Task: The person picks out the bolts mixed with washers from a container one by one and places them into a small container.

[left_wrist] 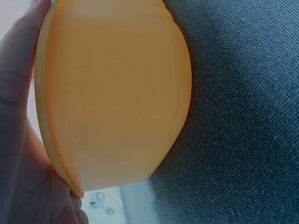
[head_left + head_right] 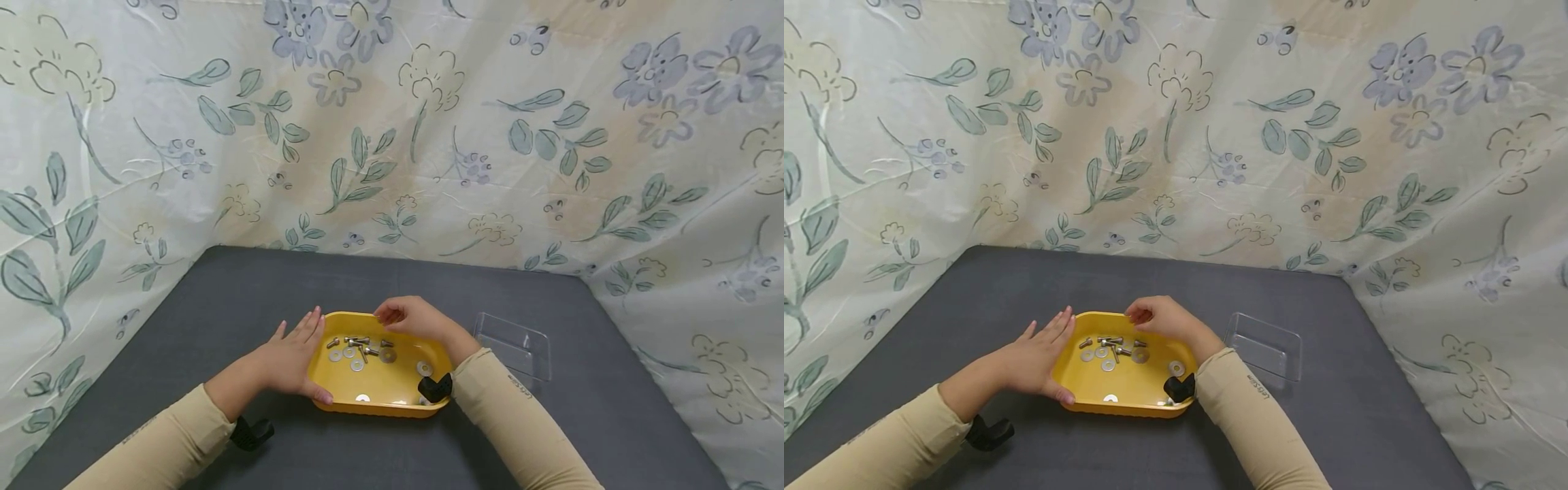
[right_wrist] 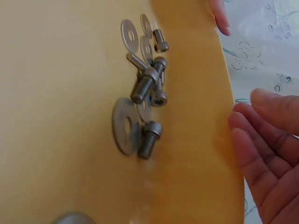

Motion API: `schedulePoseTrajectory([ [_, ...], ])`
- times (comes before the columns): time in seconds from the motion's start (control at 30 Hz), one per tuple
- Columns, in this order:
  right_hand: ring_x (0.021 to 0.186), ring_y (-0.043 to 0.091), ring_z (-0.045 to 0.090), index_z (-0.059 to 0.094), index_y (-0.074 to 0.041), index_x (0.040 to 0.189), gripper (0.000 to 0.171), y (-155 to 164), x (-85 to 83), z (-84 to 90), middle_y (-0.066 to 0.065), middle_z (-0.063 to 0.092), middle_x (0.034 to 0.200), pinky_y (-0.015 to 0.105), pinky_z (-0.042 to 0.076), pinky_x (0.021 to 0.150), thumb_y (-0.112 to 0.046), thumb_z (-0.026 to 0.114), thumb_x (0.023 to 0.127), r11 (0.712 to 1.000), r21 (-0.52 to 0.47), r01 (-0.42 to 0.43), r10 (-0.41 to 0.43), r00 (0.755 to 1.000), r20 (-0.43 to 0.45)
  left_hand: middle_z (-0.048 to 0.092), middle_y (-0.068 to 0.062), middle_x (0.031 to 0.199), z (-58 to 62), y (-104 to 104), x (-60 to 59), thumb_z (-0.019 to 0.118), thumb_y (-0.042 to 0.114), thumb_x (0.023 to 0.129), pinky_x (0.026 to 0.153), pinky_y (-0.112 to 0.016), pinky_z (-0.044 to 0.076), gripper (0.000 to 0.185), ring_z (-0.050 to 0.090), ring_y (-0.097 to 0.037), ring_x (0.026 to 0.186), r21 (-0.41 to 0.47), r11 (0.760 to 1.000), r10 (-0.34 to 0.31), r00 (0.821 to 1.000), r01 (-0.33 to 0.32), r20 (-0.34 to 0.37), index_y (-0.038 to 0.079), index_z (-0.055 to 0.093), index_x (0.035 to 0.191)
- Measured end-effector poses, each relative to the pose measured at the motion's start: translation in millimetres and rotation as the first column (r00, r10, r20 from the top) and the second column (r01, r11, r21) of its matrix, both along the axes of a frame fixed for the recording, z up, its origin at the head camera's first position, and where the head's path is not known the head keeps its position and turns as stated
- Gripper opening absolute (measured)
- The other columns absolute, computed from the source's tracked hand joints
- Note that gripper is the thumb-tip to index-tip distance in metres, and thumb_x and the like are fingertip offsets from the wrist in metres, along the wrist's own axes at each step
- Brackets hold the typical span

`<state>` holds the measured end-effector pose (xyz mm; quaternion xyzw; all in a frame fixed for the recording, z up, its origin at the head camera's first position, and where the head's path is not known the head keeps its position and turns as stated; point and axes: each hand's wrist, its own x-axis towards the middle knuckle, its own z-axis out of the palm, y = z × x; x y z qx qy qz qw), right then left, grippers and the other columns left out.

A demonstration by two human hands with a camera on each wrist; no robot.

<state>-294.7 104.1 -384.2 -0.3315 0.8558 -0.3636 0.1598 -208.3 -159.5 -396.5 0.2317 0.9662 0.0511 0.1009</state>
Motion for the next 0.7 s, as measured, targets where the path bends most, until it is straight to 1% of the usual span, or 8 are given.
schedulePoseTrajectory([
  [0.2,0.09,0.012,0.059,0.061,-0.002,0.113,0.027,-5,0.9,-7.4,0.012,0.063,0.106,0.024,0.048,0.079,-0.004,0.062,0.086,0.999,0.016,-0.042,0.042,0.999,0.017,-0.008,-0.015,0.152,-0.2,0,0.5,0.055,0.083,0.056,0.104,-0.062,0.006,0.132,0.001,-0.03,0.139,-0.001,1.0,0.003,1.0,-0.003,0.003,0.0,0.004,0.146],
  [0.37,0.091,0.013,0.06,0.061,-0.002,0.114,0.029,-6,1.2,-10.9,0.012,0.062,0.107,0.024,0.049,0.079,-0.003,0.062,0.086,0.997,0.032,-0.075,0.073,0.996,0.044,-0.007,-0.016,0.152,2.8,1,1.4,0.055,0.082,0.057,0.103,-0.062,0.007,0.131,0.001,-0.031,0.139,0.008,1.0,-0.001,1.0,0.001,0.011,0.0,0.005,0.146],
  [0.47,0.09,0.012,0.06,0.061,-0.003,0.115,0.031,-6,1.6,-13.9,0.009,0.063,0.106,0.023,0.048,0.079,-0.004,0.064,0.084,0.994,0.076,-0.077,0.072,0.995,0.064,-0.007,-0.016,0.152,4.2,1,2.0,0.055,0.082,0.057,0.103,-0.062,0.008,0.131,0.001,-0.031,0.139,0.011,1.0,-0.003,1.0,0.003,0.009,0.0,0.005,0.146],
  [0.6,0.087,0.008,0.059,0.062,-0.006,0.113,0.031,-8,1.9,-20.2,0.004,0.064,0.1,0.022,0.048,0.077,-0.003,0.066,0.083,0.985,0.146,-0.094,0.085,0.994,0.068,-0.006,-0.016,0.152,4.5,1,2.6,0.056,0.082,0.057,0.103,-0.062,0.008,0.131,0.002,-0.031,0.139,0.012,1.0,-0.002,1.0,0.002,0.006,0.0,0.006,0.146],
  [0.7,0.084,0.008,0.059,0.063,-0.006,0.112,0.031,-10,2.2,-25.5,0.003,0.064,0.097,0.021,0.049,0.074,-0.002,0.066,0.082,0.981,0.157,-0.111,0.099,0.992,0.081,-0.007,-0.016,0.152,4.4,1,2.3,0.056,0.082,0.057,0.103,-0.062,0.008,0.131,0.001,-0.031,0.139,0.013,1.0,0.004,1.0,-0.004,0.01,0.0,0.005,0.146],
])
